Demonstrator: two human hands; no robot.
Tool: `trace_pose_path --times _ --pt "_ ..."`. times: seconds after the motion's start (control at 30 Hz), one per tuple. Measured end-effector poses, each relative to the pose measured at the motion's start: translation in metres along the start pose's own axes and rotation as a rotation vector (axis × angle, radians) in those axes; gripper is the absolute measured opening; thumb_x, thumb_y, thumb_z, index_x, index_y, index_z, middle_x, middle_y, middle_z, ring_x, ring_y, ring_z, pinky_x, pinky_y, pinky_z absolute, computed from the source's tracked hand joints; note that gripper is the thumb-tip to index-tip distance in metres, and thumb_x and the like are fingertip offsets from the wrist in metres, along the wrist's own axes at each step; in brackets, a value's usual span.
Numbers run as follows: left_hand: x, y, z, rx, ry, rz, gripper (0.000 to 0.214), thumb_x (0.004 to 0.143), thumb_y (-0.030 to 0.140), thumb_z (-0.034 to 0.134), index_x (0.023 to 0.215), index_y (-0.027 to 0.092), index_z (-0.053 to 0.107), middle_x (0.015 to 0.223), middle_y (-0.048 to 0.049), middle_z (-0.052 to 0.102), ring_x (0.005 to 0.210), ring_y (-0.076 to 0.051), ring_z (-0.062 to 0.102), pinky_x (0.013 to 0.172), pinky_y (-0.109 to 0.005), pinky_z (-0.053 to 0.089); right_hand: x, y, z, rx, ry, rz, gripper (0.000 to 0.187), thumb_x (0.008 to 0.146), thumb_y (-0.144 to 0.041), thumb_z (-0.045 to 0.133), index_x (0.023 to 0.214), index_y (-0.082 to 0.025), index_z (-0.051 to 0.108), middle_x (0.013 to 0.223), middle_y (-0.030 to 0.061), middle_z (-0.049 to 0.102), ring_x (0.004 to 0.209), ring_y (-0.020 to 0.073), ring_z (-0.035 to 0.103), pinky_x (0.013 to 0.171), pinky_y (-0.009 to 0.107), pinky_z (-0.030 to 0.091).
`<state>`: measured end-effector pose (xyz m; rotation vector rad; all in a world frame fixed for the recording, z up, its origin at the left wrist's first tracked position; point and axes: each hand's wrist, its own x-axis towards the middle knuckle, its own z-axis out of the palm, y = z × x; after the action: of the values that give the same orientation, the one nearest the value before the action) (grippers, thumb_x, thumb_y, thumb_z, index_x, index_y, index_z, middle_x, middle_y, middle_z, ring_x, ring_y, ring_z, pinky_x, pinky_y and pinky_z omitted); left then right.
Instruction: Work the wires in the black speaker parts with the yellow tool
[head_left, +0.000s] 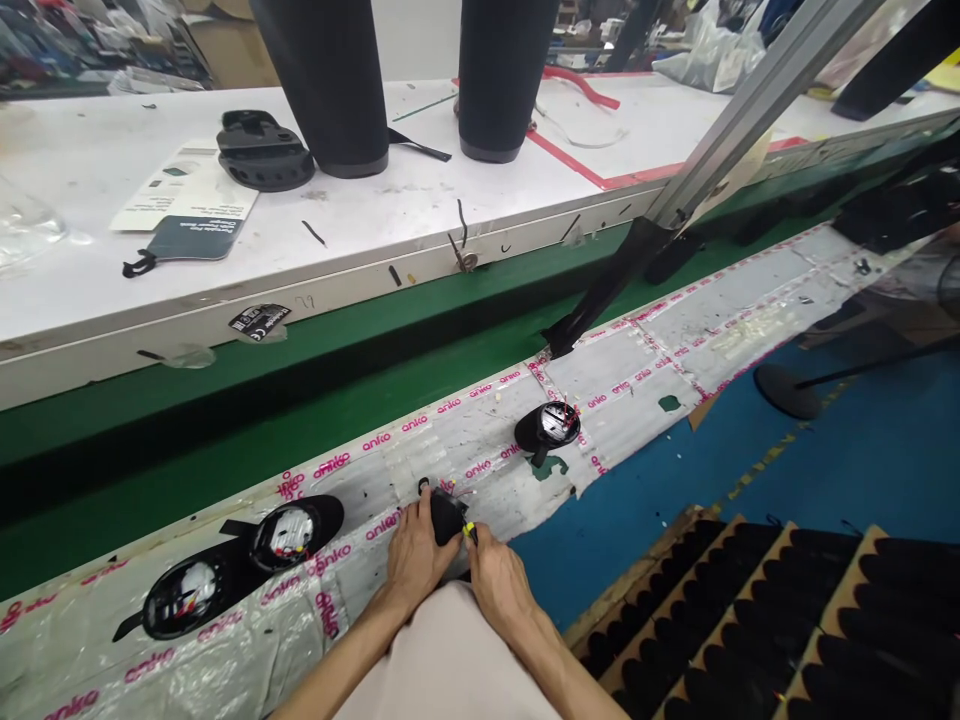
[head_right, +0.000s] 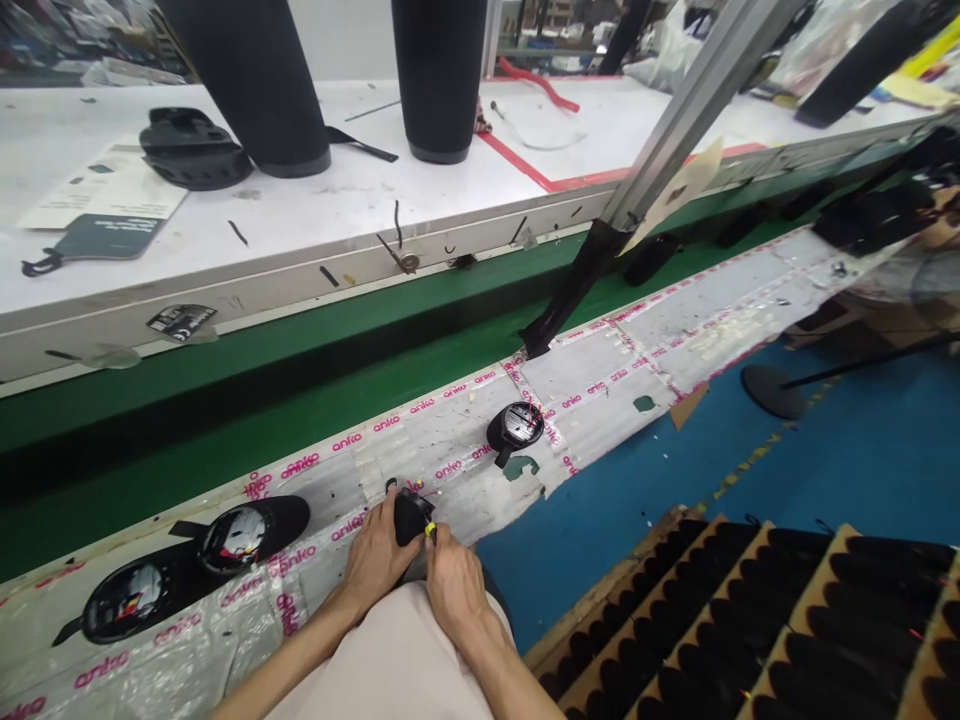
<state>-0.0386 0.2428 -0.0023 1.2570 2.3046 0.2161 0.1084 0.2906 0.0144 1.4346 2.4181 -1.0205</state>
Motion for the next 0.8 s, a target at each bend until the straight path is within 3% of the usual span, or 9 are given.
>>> trace_pose_path --times 0.2,0.8 --pt "-0.0011 -0.0003 0.0064 0.039 0.02 -0.014 0.082 0.087 0.045 0.059 0.154 0.013 0.024 0.123 -0.0176 0.058 0.113 -0.034 0.061 0.09 -0.043 0.05 0.0011 -0.0049 0.0009 0.037 -0.027 0.043 0.027 0.105 -0.023 0.032 0.114 -0.015 0.056 0.093 0.0114 0.076 0.085 0.026 0.074 0.063 0.03 0.041" --pt "-0.001 0.0002 0.0084 0.067 0.013 0.007 0.084 0.091 0.054 0.053 0.155 0.011 0.019 0.124 -0.019 0.057 0.111 -0.035 0.062 0.085 -0.042 0.052 -0.0003 -0.0104 0.004 0.072 -0.055 0.115 0.03 0.106 -0.025 0.03 0.118 -0.014 0.056 0.098 0.0125 0.076 0.091 0.0259 0.074 0.068 0.031 0.045"
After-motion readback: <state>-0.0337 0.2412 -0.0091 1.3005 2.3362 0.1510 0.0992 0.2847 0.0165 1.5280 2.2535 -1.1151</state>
